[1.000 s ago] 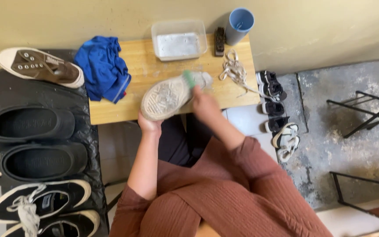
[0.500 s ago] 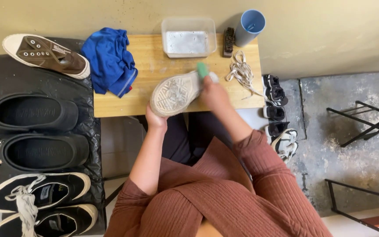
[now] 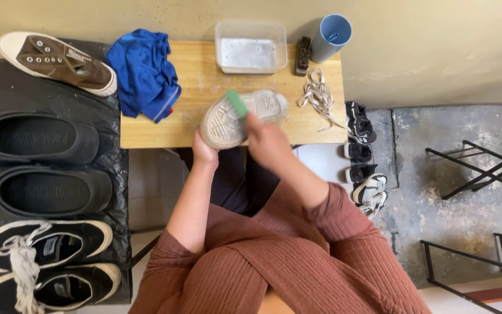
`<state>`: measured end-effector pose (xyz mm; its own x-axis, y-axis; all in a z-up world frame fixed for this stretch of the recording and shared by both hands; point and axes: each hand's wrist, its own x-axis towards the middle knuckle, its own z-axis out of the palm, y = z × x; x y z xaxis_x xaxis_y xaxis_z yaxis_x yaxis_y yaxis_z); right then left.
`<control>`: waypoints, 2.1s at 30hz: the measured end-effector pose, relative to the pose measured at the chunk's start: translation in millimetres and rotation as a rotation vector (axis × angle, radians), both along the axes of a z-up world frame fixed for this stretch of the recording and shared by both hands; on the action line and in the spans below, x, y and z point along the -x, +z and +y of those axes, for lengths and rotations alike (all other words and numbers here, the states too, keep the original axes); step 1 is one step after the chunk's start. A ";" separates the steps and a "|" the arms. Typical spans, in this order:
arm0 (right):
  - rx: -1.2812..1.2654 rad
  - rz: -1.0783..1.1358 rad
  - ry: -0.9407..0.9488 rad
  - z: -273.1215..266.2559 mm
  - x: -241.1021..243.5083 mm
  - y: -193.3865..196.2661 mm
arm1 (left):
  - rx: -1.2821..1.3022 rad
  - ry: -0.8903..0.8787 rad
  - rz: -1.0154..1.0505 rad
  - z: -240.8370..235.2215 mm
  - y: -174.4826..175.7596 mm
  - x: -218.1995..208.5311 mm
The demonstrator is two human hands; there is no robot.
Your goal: The person scrubs the sole and sides of a brown canvas sneaker using a green brush and soapy water. They repeatedly dip the brush into a container of soapy water and continue scrubbing different areas of the shoe.
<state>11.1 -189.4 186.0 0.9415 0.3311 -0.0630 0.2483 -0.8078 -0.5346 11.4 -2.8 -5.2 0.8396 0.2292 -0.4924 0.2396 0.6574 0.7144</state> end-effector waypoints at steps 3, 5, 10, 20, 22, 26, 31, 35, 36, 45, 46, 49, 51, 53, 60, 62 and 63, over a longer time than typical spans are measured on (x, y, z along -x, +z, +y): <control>-0.016 0.054 -0.145 -44.9 -45.3 -82.8 | -0.009 0.003 0.038 3.2 1.1 11.8; -0.001 0.051 -0.224 -37.7 -43.1 -78.5 | -0.012 0.016 0.029 1.1 7.5 9.5; -0.193 -0.248 0.051 10.0 76.0 -34.1 | -0.003 0.034 0.032 -3.3 14.9 13.1; -0.068 -0.116 -0.086 -11.4 67.3 -46.8 | 0.031 0.045 0.067 -18.9 21.1 13.0; -0.045 -0.073 -0.169 -20.7 61.8 -60.6 | 0.040 0.059 0.066 -16.7 23.7 14.9; -0.014 0.030 -0.365 -66.4 -5.2 -134.2 | 0.052 0.062 0.095 -25.3 25.1 20.3; -0.046 -0.011 -0.160 -16.2 61.4 -40.6 | 0.077 0.090 0.085 -20.0 32.2 14.8; -0.038 0.049 -0.275 -57.1 -3.6 -93.0 | 0.081 0.099 0.106 -14.7 33.5 17.6; -0.012 0.045 -0.295 -61.3 -11.3 -99.2 | 0.084 0.105 0.109 -16.4 34.6 18.7; 0.001 0.063 -0.227 -52.6 -13.2 -93.1 | 0.102 0.147 0.134 -10.2 44.3 18.5; 0.031 0.048 -0.272 -64.4 -36.7 -108.5 | 0.104 0.154 0.140 -9.4 45.6 16.5; 0.010 0.023 -0.184 -28.1 -17.8 -69.8 | 0.106 0.175 0.140 -18.1 52.9 11.1; -0.018 -0.015 -0.097 3.0 35.0 -28.1 | 0.111 0.187 0.148 -18.5 53.9 11.2; -0.048 -0.055 -0.003 9.2 52.7 -14.5 | 0.116 0.206 0.154 -17.3 52.4 12.8; -0.088 -0.104 -0.156 -10.3 25.7 -42.4 | 0.129 0.197 0.170 -15.9 32.5 11.7; -0.143 -0.145 -0.088 9.6 65.8 -15.1 | 0.141 0.212 0.185 -19.6 25.5 11.6; -0.071 -0.316 0.007 16.8 82.8 -12.4 | 0.124 0.201 0.192 -18.3 17.5 8.4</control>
<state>-71.7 -172.7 173.5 0.9085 0.3306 0.2556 0.4164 -0.7687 -0.4855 3.0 -21.1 12.3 0.6723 0.3093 -0.6725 0.2188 0.7849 0.5797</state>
